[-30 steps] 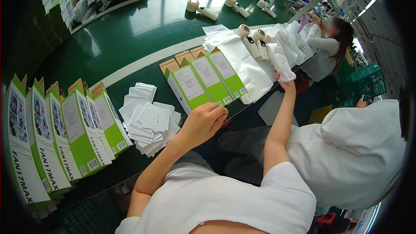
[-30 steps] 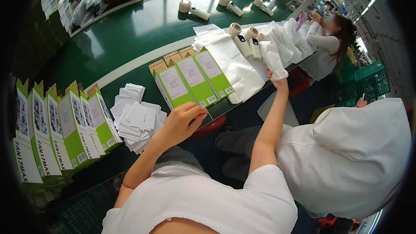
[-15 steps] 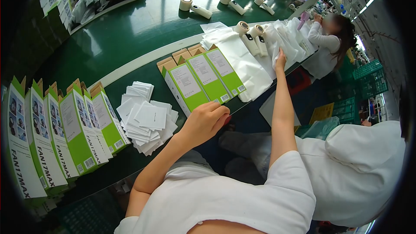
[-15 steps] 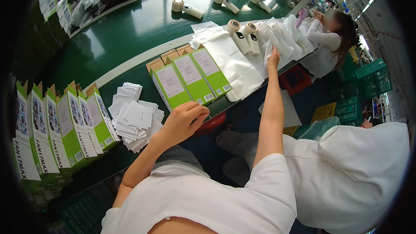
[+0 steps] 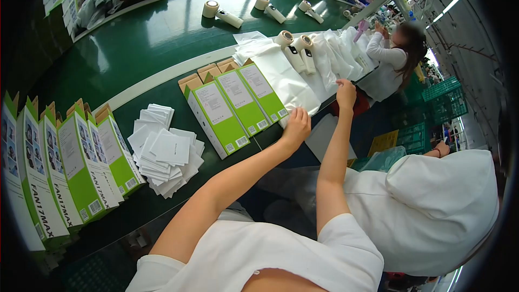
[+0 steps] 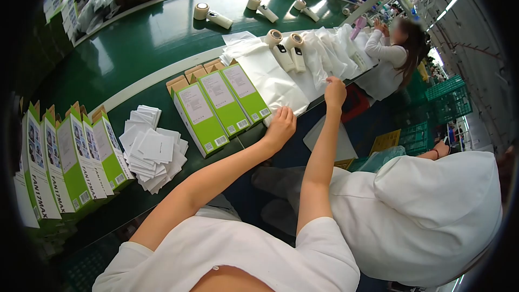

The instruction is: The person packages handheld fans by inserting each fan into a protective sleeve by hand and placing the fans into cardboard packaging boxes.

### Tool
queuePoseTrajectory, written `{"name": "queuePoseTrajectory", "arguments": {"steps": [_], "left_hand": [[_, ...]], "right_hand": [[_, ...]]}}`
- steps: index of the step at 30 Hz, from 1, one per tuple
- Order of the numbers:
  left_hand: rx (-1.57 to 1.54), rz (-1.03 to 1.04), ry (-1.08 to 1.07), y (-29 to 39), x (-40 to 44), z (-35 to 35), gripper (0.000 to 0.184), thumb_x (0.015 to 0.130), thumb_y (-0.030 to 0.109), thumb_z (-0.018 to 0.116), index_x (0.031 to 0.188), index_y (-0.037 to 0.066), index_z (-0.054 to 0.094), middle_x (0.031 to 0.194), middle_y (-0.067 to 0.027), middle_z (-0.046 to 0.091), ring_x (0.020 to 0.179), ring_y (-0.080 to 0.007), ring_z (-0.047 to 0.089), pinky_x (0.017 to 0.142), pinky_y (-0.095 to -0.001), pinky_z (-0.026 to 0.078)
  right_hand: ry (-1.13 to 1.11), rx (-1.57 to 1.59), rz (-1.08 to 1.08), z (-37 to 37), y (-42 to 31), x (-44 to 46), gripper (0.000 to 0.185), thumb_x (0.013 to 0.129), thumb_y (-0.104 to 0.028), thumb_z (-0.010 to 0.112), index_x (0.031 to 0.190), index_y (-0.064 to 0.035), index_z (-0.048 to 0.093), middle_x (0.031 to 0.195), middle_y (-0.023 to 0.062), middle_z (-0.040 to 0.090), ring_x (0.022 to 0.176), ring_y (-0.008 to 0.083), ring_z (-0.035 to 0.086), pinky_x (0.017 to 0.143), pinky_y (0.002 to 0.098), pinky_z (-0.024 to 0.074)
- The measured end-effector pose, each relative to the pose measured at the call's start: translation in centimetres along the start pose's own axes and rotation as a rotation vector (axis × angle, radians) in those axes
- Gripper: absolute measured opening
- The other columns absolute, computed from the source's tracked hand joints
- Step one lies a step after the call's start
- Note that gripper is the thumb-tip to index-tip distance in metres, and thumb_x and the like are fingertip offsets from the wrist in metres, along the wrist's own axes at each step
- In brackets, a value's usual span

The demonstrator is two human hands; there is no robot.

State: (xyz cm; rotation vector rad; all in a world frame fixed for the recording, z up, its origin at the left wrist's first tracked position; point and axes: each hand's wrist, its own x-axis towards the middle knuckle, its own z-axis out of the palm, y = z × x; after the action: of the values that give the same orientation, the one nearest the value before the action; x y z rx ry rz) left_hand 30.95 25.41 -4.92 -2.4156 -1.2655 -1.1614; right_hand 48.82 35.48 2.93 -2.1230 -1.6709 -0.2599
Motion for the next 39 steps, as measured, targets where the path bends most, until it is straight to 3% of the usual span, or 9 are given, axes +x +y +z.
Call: {"name": "queuePoseTrajectory", "arguments": {"steps": [7,13,17,23,26,30,32,35,39], "left_hand": [[-0.076,-0.088,-0.310,-1.0,0.9,-2.3,0.009,0.074,0.006,0.057,0.072,0.001,0.064,0.075,-0.0175,0.061,0.077,-0.0331,0.057,0.071,-0.0411,0.046],[-0.330,-0.228,-0.185,-2.9,1.6,-5.0,0.007,0.071,0.004,0.060,0.069,-0.002,0.060,0.071,-0.0176,0.060,0.066,-0.0322,0.055,0.063,-0.0383,0.046],[-0.572,-0.317,-0.064,-3.1,2.6,-7.0,0.009,0.069,0.003,0.063,0.066,-0.003,0.057,0.069,-0.0177,0.059,0.057,-0.0315,0.053,0.057,-0.0361,0.046],[-1.365,-0.809,-0.174,-12.9,6.8,-15.0,0.026,0.072,0.018,0.077,0.068,0.004,0.057,0.062,-0.0040,0.050,0.056,-0.0116,0.048,0.056,-0.0220,0.041],[-1.572,-0.875,0.186,-17.8,7.2,-18.8,0.030,0.071,0.016,0.079,0.087,-0.001,0.060,0.077,-0.0116,0.060,0.071,-0.0217,0.061,0.071,-0.0278,0.052],[-1.385,-0.852,0.508,-20.6,6.7,-24.8,0.033,0.072,0.014,0.078,0.093,-0.004,0.058,0.084,-0.0135,0.062,0.077,-0.0213,0.062,0.074,-0.0276,0.052],[-0.837,-0.651,0.616,-20.4,6.2,-27.4,0.027,0.074,0.010,0.075,0.091,0.000,0.058,0.081,-0.0103,0.062,0.073,-0.0176,0.059,0.068,-0.0247,0.050],[-0.596,-0.510,0.650,-18.1,6.1,-28.3,0.017,0.073,0.003,0.071,0.084,0.001,0.058,0.075,-0.0070,0.059,0.067,-0.0149,0.054,0.063,-0.0242,0.047],[-0.460,-0.484,-0.094,-16.7,3.8,-25.0,0.010,0.067,-0.004,0.066,0.071,-0.002,0.057,0.071,-0.0101,0.060,0.062,-0.0197,0.054,0.061,-0.0302,0.045]], "right_hand": [[-0.024,0.483,-0.255,3.7,-5.8,1.9,0.023,0.074,-0.002,0.053,0.092,0.0002,0.067,0.084,0.0132,0.068,0.075,0.0317,0.063,0.073,0.0368,0.0497],[0.044,0.112,-0.601,10.9,-9.2,6.1,0.026,0.074,-0.009,0.058,0.096,0.0038,0.065,0.092,0.0187,0.066,0.074,0.0335,0.062,0.072,0.0357,0.0515],[-0.542,0.019,-0.219,6.7,-11.4,7.2,0.035,0.076,-0.011,0.058,0.106,0.0057,0.060,0.092,0.0161,0.065,0.076,0.0249,0.062,0.072,0.0309,0.0521],[-0.767,0.544,-0.010,7.4,-5.8,9.7,0.041,0.077,-0.011,0.057,0.114,0.0064,0.056,0.097,0.0162,0.063,0.076,0.0219,0.062,0.069,0.0292,0.0530],[-0.579,0.849,0.043,3.0,-7.7,5.0,0.044,0.077,-0.011,0.058,0.115,0.0106,0.052,0.096,0.0166,0.062,0.078,0.0194,0.062,0.067,0.0277,0.0534],[-0.451,1.007,0.052,-0.1,-9.6,1.8,0.043,0.078,-0.009,0.057,0.116,0.0115,0.051,0.096,0.0164,0.061,0.079,0.0190,0.062,0.067,0.0271,0.0537],[-0.380,1.062,0.041,-1.1,-10.5,0.7,0.042,0.079,-0.008,0.055,0.116,0.0111,0.051,0.097,0.0161,0.061,0.079,0.0195,0.062,0.068,0.0271,0.0538],[-0.369,1.129,0.006,-2.8,-12.1,-0.8,0.041,0.079,-0.007,0.055,0.116,0.0098,0.051,0.098,0.0156,0.061,0.079,0.0192,0.062,0.069,0.0272,0.0536],[-0.391,1.287,-0.044,-4.5,-13.4,-3.7,0.039,0.082,-0.008,0.055,0.117,0.0078,0.051,0.099,0.0148,0.060,0.080,0.0185,0.061,0.070,0.0268,0.0527]]}}
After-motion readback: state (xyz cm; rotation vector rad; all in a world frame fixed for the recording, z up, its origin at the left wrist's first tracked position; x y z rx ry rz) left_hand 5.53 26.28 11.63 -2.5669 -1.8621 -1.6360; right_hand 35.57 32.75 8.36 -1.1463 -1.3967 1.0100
